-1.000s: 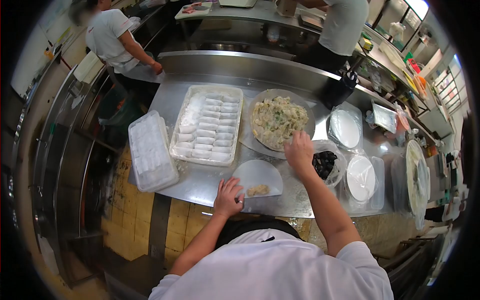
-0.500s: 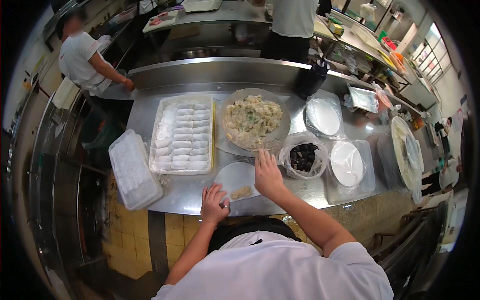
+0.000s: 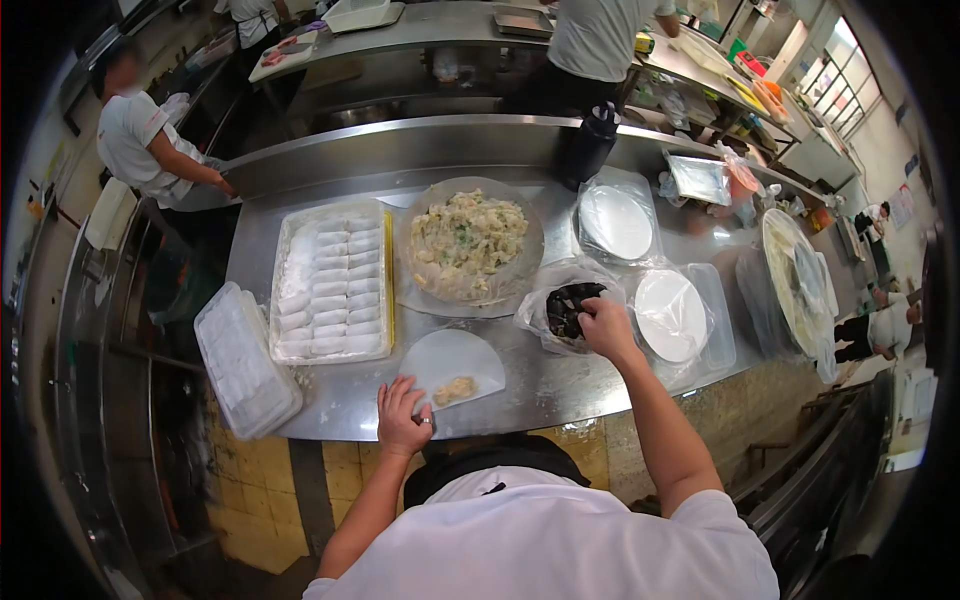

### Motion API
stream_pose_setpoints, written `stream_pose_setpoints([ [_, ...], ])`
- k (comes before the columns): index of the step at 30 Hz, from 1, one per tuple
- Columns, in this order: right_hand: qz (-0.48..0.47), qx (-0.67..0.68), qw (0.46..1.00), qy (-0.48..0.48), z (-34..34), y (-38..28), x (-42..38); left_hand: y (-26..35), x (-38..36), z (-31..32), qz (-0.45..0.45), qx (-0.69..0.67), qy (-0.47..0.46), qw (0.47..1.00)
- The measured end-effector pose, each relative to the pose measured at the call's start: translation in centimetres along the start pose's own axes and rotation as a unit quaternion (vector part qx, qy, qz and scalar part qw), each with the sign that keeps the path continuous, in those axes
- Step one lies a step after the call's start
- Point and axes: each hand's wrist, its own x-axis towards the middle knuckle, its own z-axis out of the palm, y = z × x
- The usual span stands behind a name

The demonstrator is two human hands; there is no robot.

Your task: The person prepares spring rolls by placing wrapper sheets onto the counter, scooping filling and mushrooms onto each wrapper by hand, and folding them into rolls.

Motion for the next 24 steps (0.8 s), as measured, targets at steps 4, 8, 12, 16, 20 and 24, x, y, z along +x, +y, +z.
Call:
stream_pose_setpoints([
  [4,0.020,-0.005,0.999,-0.050,1.1,-0.1,2.4,0.0,0.0,0.0,-0.001,0.005,-0.004,1.000],
  [8,0.002,-0.011,0.998,-0.057,3.9,2.1,5.8,-0.1,0.0,0.1,-0.003,0.006,-0.006,1.000],
  [12,-0.027,-0.144,0.986,-0.077,4.3,1.4,7.6,0.0,0.0,0.2,-0.003,0.009,-0.003,1.000],
  [16,-0.124,-0.246,0.950,-0.146,4.0,1.2,8.4,-0.2,0.0,0.2,-0.005,0.007,-0.002,1.000],
  [20,-0.243,-0.232,0.939,-0.078,3.6,2.1,8.4,-0.1,-0.1,0.2,-0.003,0.004,0.003,1.000],
  [24,-0.202,-0.299,0.918,-0.163,3.0,1.2,9.6,-0.2,-0.2,0.2,-0.006,0.004,-0.001,1.000],
])
